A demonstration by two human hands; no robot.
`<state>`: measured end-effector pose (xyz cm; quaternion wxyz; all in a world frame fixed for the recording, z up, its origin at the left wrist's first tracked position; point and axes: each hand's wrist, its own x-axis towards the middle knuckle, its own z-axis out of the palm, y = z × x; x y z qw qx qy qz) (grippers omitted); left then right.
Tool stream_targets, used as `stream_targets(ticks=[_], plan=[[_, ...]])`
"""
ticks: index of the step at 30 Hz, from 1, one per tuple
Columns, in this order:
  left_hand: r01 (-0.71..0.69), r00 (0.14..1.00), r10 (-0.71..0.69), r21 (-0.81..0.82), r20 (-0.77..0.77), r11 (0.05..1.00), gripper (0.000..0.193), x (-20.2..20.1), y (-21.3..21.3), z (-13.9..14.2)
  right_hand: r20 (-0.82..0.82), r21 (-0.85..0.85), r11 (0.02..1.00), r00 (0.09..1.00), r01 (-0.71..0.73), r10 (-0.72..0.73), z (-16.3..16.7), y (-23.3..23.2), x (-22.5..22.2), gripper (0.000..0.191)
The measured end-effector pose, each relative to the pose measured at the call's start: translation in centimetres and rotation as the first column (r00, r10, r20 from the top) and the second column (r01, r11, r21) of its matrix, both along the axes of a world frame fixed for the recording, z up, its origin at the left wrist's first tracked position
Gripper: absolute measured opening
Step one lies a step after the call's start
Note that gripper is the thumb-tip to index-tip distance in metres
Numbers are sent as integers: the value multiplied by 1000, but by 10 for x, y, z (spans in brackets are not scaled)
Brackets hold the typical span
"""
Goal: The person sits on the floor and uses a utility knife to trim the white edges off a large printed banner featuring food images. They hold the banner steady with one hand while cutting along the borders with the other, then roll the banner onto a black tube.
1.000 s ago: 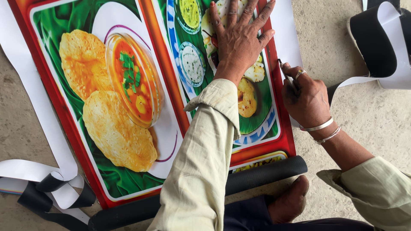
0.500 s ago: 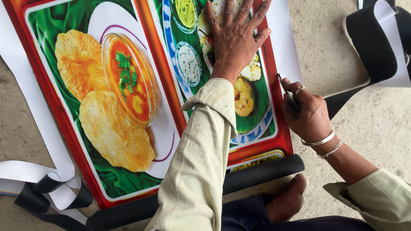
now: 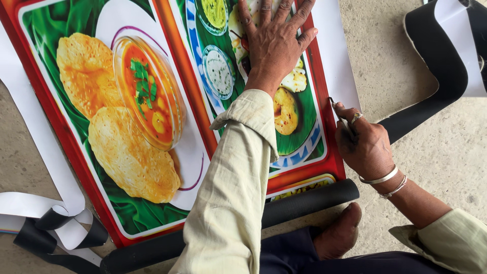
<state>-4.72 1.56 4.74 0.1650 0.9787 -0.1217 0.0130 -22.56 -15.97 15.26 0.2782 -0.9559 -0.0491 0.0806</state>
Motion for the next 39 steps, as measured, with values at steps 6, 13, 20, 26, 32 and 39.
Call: stream_targets(ticks=[6,13,20,26,32,39], plan=[[0,1000,1,-20,15,1000,59,-1,-3,-4,-35,34,999,999,35,-34,5,-3,-12,31],[-2,1000,2,-36,-5,999,55,-2,-3,-13,-83,-59,997,995,44,-49,11,-2,-30,36],[-9,996,15,-77,86,997,52,-4,0,-13,-73,-33,999,997,32,-35,14,-1,-34,33],[-6,996,14,-99,83,995,47,-3,0,-12,-114,-38,997,991,62,-66,15,-4,-41,32],[-11,995,21,-97,101,995,48,-5,-1,-12,-111,-30,1000,994,5,-9,18,-14,-53,34],[-5,996,14,-102,92,995,49,-1,-5,-14,-219,-94,996,976,-8,-12,26,-26,-61,43]])
